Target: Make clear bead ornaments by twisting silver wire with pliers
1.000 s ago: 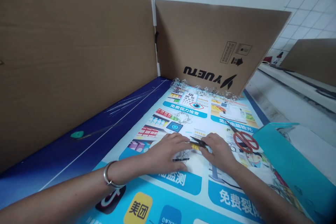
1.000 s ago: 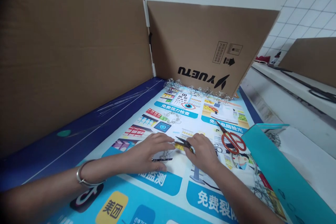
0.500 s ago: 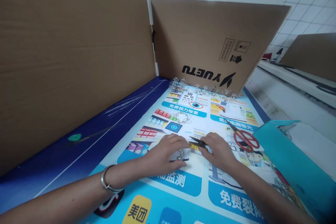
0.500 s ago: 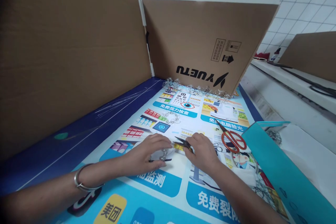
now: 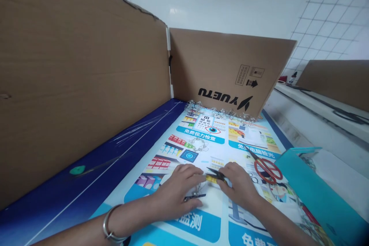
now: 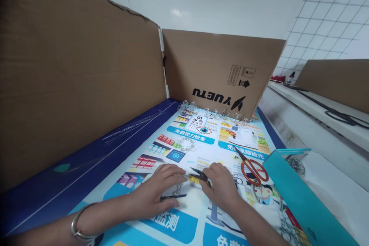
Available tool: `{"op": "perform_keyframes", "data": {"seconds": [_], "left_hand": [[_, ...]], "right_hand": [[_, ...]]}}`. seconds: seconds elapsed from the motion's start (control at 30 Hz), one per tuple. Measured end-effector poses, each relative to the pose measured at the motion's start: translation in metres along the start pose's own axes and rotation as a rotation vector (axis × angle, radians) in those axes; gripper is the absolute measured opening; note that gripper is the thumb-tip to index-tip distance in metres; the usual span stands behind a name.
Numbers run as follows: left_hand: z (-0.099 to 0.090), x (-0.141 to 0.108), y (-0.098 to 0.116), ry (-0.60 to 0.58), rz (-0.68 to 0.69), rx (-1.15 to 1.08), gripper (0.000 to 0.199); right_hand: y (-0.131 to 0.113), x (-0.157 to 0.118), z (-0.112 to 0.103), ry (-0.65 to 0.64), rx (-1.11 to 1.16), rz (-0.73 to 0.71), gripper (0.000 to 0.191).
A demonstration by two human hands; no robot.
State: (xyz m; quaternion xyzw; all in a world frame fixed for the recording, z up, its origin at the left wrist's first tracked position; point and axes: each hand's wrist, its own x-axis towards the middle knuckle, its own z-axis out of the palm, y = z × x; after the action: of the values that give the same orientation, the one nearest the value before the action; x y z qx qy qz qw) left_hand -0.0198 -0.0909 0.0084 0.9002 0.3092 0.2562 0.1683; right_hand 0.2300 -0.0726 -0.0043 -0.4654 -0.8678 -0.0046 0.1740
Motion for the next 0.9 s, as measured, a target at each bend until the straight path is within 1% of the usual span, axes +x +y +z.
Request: {"op": "perform_keyframes", "data": {"seconds": [0.1,0.17,0.27,0.3,0.37,0.4,0.47,0.57,0.67,0.8,0.9], "left_hand": [[-0.004,-0.003,0.001,0.038,0.028,-0.034,0.052],[-0.006,-0.004,-0.002,0.092,0.043,-0.066,0.048],[-0.006,-0.004,-0.014,0.252,0.013,-0.097,0.034],[-0.006,-0.003,-0.02,0.327,-0.019,-0.098,0.029],[-0.006,0.001,-0.033,0.432,-0.136,-0.115,0.021],[-0.007,0.003,-0.04,0.485,-0.195,-0.134,0.02],[-0.009,0.007,-0.052,0.551,-0.312,-0.187,0.02],[-0.009,0.011,-0.065,0.567,-0.357,-0.213,0.022],[-0.007,0.012,-0.068,0.557,-0.354,-0.251,0.022],[-0.009,0.007,-0.063,0.518,-0.29,-0.316,0.02],[-0.023,-0.001,-0.06,0.438,-0.203,-0.367,0.018]], "right_hand": [[0.0,0.0,-0.001,-0.002,-0.001,0.0,0.014],[-0.001,0.001,-0.002,-0.001,-0.003,-0.002,0.015],[-0.001,0.001,-0.002,0.004,-0.009,-0.007,0.016],[-0.001,0.002,-0.003,0.005,-0.011,-0.008,0.017],[-0.002,0.003,-0.004,0.003,-0.015,-0.005,0.017],[-0.002,0.003,-0.004,0.002,-0.017,0.0,0.018],[-0.002,0.004,-0.005,0.0,-0.022,0.016,0.019],[-0.003,0.006,-0.005,-0.003,-0.04,0.054,0.02],[-0.005,0.008,-0.004,-0.013,-0.073,0.088,0.022],[-0.012,0.011,-0.003,-0.027,-0.134,0.13,0.026],[-0.017,0.013,-0.003,-0.034,-0.173,0.161,0.027]]}}
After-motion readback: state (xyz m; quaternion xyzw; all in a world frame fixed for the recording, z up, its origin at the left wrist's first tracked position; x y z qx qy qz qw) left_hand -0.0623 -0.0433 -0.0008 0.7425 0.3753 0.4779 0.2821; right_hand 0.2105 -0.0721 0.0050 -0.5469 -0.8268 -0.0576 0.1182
